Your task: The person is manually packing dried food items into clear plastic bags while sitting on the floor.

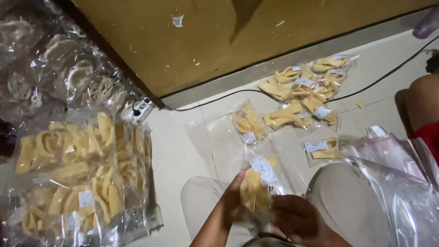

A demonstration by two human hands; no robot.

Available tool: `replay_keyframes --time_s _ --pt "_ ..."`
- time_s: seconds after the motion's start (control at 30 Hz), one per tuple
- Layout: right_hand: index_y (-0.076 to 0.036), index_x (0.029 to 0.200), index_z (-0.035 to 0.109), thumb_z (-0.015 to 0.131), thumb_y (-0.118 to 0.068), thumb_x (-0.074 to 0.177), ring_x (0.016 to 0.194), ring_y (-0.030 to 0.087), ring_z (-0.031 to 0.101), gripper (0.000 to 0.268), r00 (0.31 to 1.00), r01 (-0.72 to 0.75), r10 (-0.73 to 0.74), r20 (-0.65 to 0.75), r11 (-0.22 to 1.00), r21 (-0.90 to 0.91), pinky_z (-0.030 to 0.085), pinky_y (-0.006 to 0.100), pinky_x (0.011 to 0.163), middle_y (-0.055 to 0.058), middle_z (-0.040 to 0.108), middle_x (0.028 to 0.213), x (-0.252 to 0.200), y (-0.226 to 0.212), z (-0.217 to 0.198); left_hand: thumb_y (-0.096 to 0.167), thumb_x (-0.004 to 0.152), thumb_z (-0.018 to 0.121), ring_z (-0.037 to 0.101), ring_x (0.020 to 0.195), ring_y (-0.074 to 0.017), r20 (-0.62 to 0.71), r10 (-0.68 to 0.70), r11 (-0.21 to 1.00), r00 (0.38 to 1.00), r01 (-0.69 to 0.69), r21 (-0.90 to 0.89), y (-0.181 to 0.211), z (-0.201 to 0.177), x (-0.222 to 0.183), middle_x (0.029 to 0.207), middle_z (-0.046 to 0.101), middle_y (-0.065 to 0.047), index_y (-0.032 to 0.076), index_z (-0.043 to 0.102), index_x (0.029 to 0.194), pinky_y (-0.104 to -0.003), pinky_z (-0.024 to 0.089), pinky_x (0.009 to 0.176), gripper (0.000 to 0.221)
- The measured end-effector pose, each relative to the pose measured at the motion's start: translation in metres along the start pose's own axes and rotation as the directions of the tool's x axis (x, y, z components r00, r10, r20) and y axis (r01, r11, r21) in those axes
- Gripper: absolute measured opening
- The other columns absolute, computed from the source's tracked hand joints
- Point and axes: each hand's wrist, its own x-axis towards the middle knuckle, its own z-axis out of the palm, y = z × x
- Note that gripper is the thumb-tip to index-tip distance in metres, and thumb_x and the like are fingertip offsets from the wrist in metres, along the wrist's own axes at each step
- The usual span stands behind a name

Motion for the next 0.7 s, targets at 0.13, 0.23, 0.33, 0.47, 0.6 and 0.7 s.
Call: replay_keyframes --time_s 0.13,0.23,0.33,0.47,0.6,0.7 --pt "0.001 0.122 0.069 0.090 0.008 0.064 0.090 0.027 0.086 0.062 0.841 0.296 -0.530 0.108 0.284 -0.912 0.071 0.038 0.080 0.017 0.084 0.106 -0.039 -0.001 0.022 0.015 0.078 0.067 0.064 0.109 -0.0306 0.095 0.308 0.883 0.947 -0.321 0.341 0.007 0.045 -0.035 0.122 0.064 -0.023 0.003 0.043 0.151 -0.039 0.051 0.095 0.078" --pt "-0.002 0.115 0.068 0.077 -0.003 0.080 0.087 0.019 0.078 0.036 0.598 0.333 -0.739 0.309 -0.121 -0.935 0.064 0.029 0.078 0.010 0.080 0.105 -0.037 -0.018 0.037 0.016 0.075 0.079 0.066 0.109 -0.0279 0.155 0.342 0.824 0.927 -0.375 0.426 -0.001 0.043 -0.045 0.124 0.065 -0.019 0.002 0.042 0.151 -0.036 0.054 0.094 0.086" --pt "-0.005 0.133 0.057 0.057 -0.009 0.091 0.113 0.024 0.065 0.043 0.603 0.304 -0.780 0.164 0.035 -0.952 0.053 0.035 0.096 0.013 0.067 0.132 -0.027 -0.043 0.080 0.015 0.079 0.078 0.061 0.114 -0.0236 0.289 0.328 0.766 0.899 -0.433 0.476 -0.012 0.041 -0.046 0.135 0.060 -0.015 0.005 0.038 0.154 -0.033 0.052 0.094 0.086" --pt "0.012 0.122 0.068 0.060 -0.004 0.089 0.096 0.032 0.063 0.038 0.796 0.392 -0.601 -0.075 0.606 -0.692 0.046 0.042 0.091 0.026 0.070 0.105 -0.009 -0.039 0.103 0.007 0.082 0.073 0.061 0.114 -0.0224 0.390 0.295 0.735 0.872 -0.468 0.491 -0.018 0.044 -0.051 0.142 0.057 -0.017 0.011 0.028 0.159 -0.031 0.053 0.093 0.089" --pt "0.003 0.100 0.071 0.068 -0.007 0.095 0.093 0.022 0.066 0.011 0.641 0.589 -0.763 0.086 0.417 -0.692 0.051 0.036 0.093 0.016 0.073 0.096 0.008 -0.043 0.079 0.010 0.083 0.076 0.066 0.113 -0.0293 0.359 0.270 0.823 0.893 -0.408 0.396 -0.033 0.019 -0.040 0.138 0.062 -0.025 0.012 0.016 0.159 -0.038 0.054 0.097 0.097" --pt "0.000 0.102 0.067 0.066 -0.007 0.101 0.081 0.018 0.064 0.008 0.519 0.568 -0.848 -0.103 0.433 -0.700 0.055 0.029 0.076 0.014 0.072 0.098 0.007 -0.047 0.092 0.029 0.078 0.085 0.057 0.128 -0.0338 0.363 0.297 0.811 0.883 -0.434 0.392 -0.044 0.021 -0.037 0.147 0.050 -0.024 0.004 0.024 0.153 -0.047 0.054 0.105 0.100"
